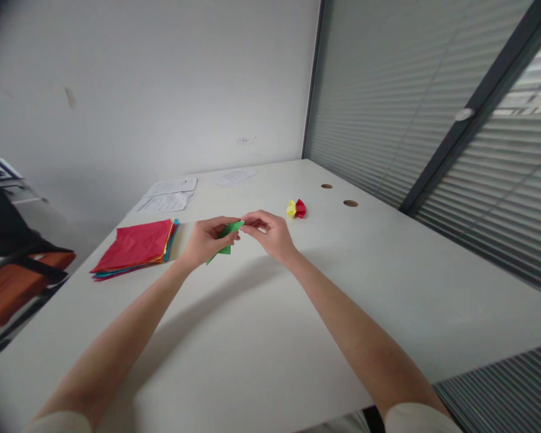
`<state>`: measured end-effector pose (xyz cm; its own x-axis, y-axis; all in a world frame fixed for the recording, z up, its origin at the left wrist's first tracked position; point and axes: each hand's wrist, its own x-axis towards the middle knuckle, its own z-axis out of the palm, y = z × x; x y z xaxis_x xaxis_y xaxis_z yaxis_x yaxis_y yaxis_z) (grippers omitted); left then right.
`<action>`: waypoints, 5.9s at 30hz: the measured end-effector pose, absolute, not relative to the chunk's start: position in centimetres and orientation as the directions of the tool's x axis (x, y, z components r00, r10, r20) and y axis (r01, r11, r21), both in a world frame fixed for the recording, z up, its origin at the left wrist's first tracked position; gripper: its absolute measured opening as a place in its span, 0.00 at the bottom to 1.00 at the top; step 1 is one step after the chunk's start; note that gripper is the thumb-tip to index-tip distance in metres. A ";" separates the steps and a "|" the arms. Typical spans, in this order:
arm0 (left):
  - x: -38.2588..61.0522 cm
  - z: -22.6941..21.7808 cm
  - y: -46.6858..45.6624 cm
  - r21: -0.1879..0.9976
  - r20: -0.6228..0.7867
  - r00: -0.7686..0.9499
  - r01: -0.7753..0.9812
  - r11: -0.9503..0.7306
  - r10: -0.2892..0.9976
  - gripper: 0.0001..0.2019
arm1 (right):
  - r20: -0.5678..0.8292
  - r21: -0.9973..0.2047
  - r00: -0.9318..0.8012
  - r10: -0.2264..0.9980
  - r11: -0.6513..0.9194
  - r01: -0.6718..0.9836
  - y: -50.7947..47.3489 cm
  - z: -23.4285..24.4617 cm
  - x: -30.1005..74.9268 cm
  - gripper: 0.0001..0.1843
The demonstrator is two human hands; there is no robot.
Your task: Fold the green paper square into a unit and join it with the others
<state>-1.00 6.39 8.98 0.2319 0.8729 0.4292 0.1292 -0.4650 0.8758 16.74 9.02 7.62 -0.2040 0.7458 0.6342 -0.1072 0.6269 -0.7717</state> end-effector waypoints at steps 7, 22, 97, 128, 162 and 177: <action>-0.6 9.3 6.0 0.884 0.433 0.234 0.076 -0.460 0.871 0.15 | 0.676 -0.733 -0.166 0.718 0.678 -0.056 8.4 8.3 16.5 0.13; -0.6 9.6 5.8 0.848 0.472 0.295 0.107 -0.519 0.831 0.16 | 0.704 -0.704 -0.181 0.687 0.708 -0.050 7.6 8.8 16.5 0.13; 1.1 8.7 5.9 0.886 0.181 0.176 -0.457 -0.082 0.968 0.12 | 0.515 -0.845 -0.134 0.846 0.528 0.088 8.4 7.5 15.9 0.10; -0.8 9.3 6.2 0.905 0.422 0.286 -0.190 -0.381 0.860 0.11 | 0.416 -0.909 -0.276 0.866 0.395 -0.131 8.1 9.6 17.3 0.16; -0.5 9.1 6.7 0.935 0.352 0.111 -0.085 -0.344 0.929 0.11 | 0.645 -0.603 -0.295 0.704 0.707 0.369 7.1 9.0 16.8 0.05; -0.7 9.0 6.8 0.928 0.369 0.136 -0.007 -0.372 0.919 0.10 | 0.626 -0.696 -0.289 0.724 0.686 0.210 7.8 8.7 16.9 0.09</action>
<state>-0.72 6.83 9.00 0.1360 0.9193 0.3692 -0.0074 -0.3717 0.9283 16.87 7.84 8.71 -0.2889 0.7243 0.6261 0.2104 0.6860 -0.6965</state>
